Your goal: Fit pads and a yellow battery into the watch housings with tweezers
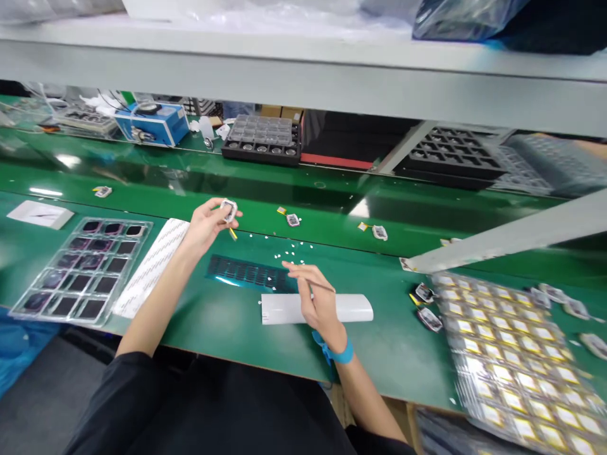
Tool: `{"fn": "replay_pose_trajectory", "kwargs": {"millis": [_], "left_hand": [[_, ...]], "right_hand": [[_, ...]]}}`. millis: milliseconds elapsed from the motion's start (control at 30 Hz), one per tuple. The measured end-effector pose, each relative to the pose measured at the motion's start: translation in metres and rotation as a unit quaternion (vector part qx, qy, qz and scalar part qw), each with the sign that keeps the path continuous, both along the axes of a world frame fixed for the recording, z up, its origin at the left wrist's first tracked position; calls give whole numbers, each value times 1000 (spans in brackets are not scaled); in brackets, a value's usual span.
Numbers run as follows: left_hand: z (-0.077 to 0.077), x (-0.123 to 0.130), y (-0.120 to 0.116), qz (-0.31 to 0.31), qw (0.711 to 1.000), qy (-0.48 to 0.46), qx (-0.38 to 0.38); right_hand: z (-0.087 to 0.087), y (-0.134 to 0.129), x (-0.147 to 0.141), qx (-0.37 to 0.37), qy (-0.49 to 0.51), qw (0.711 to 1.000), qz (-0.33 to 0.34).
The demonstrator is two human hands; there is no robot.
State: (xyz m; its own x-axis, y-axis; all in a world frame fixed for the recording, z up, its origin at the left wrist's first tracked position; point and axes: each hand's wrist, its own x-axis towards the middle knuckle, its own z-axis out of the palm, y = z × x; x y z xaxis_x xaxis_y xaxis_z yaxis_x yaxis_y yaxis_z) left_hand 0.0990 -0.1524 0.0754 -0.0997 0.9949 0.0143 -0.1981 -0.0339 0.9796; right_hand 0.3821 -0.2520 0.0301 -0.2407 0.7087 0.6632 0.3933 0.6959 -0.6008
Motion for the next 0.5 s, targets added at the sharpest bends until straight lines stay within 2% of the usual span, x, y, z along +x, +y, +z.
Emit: {"fn": "replay_pose_trajectory", "kwargs": {"millis": [100, 200, 333, 500], "left_hand": [[5, 41, -34, -82, 995, -40, -29], [9, 64, -61, -159, 983, -43, -76], [12, 73, -80, -236, 967, -6, -98], [4, 75, -84, -235, 969, 45, -64]], "right_hand": [[15, 3, 2, -47, 6, 999, 0], [21, 9, 1, -46, -26, 998, -26], [17, 15, -1, -12, -49, 997, -53], [3, 16, -1, 37, -78, 995, -55]]}}
